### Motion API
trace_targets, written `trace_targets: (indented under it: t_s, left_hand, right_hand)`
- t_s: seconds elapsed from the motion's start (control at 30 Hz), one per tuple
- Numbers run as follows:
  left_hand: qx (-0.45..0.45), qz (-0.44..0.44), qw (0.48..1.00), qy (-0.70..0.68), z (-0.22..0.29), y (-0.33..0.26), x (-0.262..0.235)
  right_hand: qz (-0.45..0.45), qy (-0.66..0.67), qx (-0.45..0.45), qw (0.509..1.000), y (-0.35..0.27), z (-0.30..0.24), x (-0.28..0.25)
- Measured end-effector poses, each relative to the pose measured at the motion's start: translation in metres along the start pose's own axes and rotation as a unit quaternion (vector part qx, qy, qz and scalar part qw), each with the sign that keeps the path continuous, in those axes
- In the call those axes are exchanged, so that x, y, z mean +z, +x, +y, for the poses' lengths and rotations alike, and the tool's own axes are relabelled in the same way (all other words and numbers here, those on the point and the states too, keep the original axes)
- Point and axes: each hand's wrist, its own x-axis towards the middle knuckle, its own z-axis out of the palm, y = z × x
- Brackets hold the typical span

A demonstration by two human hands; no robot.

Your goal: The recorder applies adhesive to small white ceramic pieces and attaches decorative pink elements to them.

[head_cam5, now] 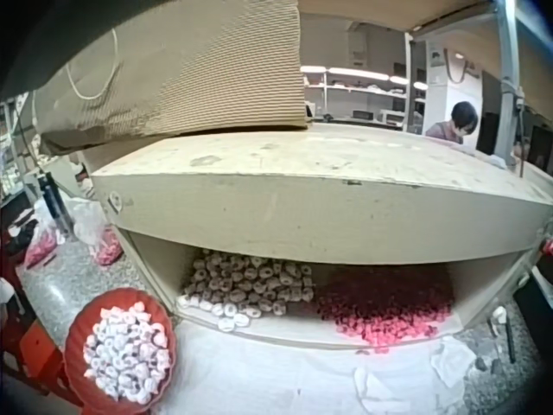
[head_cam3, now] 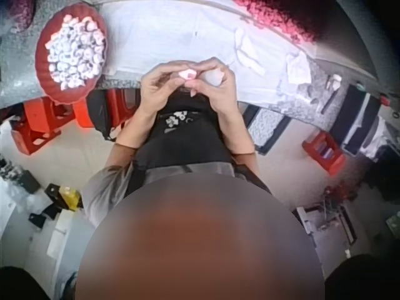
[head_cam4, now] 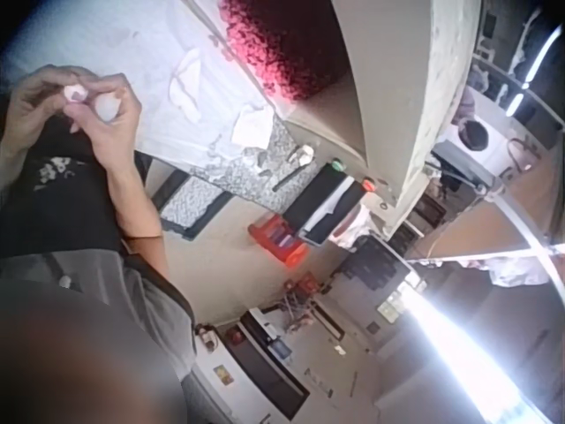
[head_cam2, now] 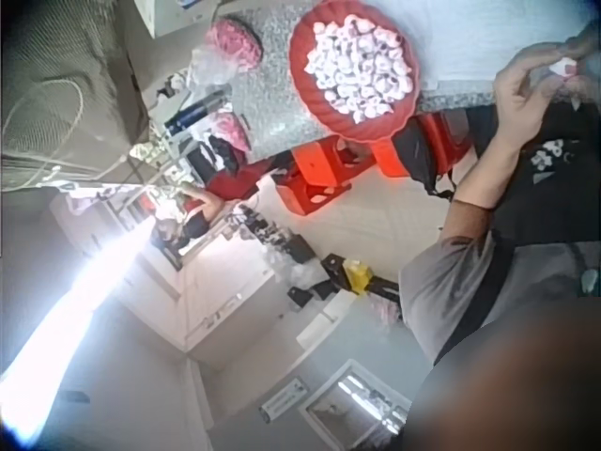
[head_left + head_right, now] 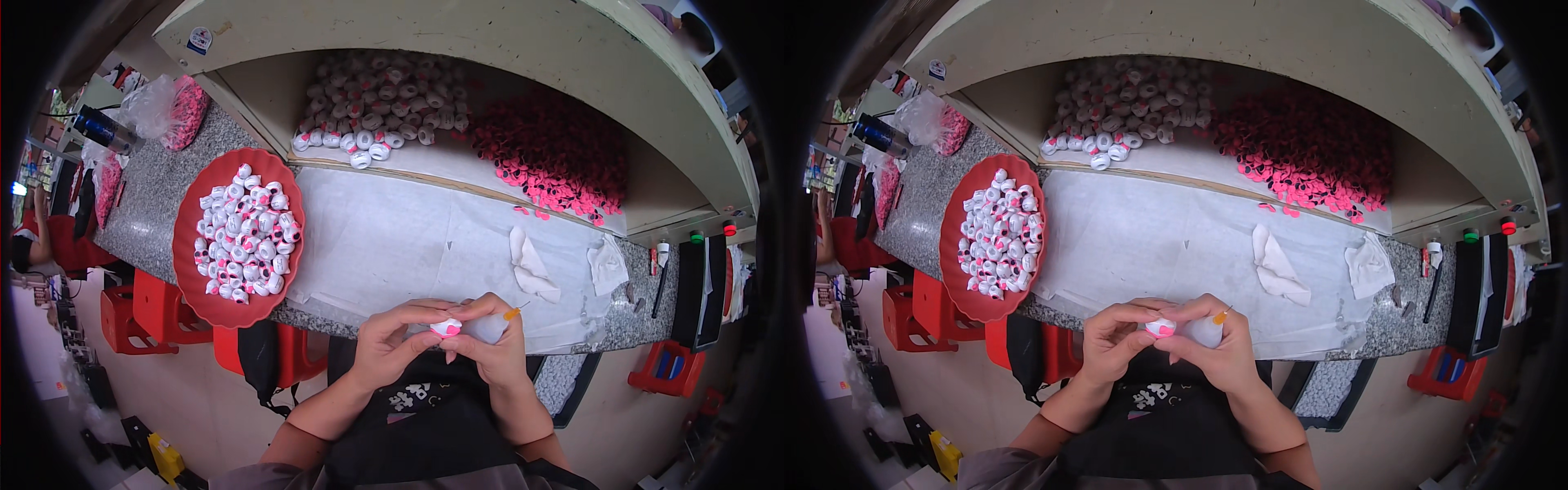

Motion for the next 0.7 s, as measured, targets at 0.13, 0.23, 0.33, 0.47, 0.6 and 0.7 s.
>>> trace_targets:
  t_s: [0.13,0.23,0.33,0.47,0.6,0.7]
  left_hand:
    - [0.017,0.009,1.0,-0.001,-0.0027,-0.003,0.0017]
    - [0.037,0.017,0.999,0.011,-0.0037,-0.0037,0.0027]
    - [0.035,0.017,0.999,0.011,-0.0016,-0.0039,0.0036]
    - [0.036,0.007,0.999,0.017,0.0,-0.0035,0.0042]
    - [0.041,0.006,0.999,0.021,0.0003,-0.0043,0.0052]
    - [0.023,0.016,1.0,-0.01,0.0009,-0.0054,0.0067]
  right_hand:
    - [-0.014,-0.003,-0.028,1.0,-0.0031,0.0029,-0.0006]
    - [-0.011,0.002,-0.024,1.0,-0.0042,0.0035,0.0001]
    - [-0.008,0.011,-0.031,0.999,-0.0047,0.0039,0.0006]
    - [-0.013,0.006,-0.028,0.999,-0.0054,0.0015,-0.0002]
    - [-0.015,0.007,-0.034,0.999,-0.0057,0.0015,0.0]
    - [-0.015,0.025,-0.043,0.999,-0.0051,0.0028,0.0002]
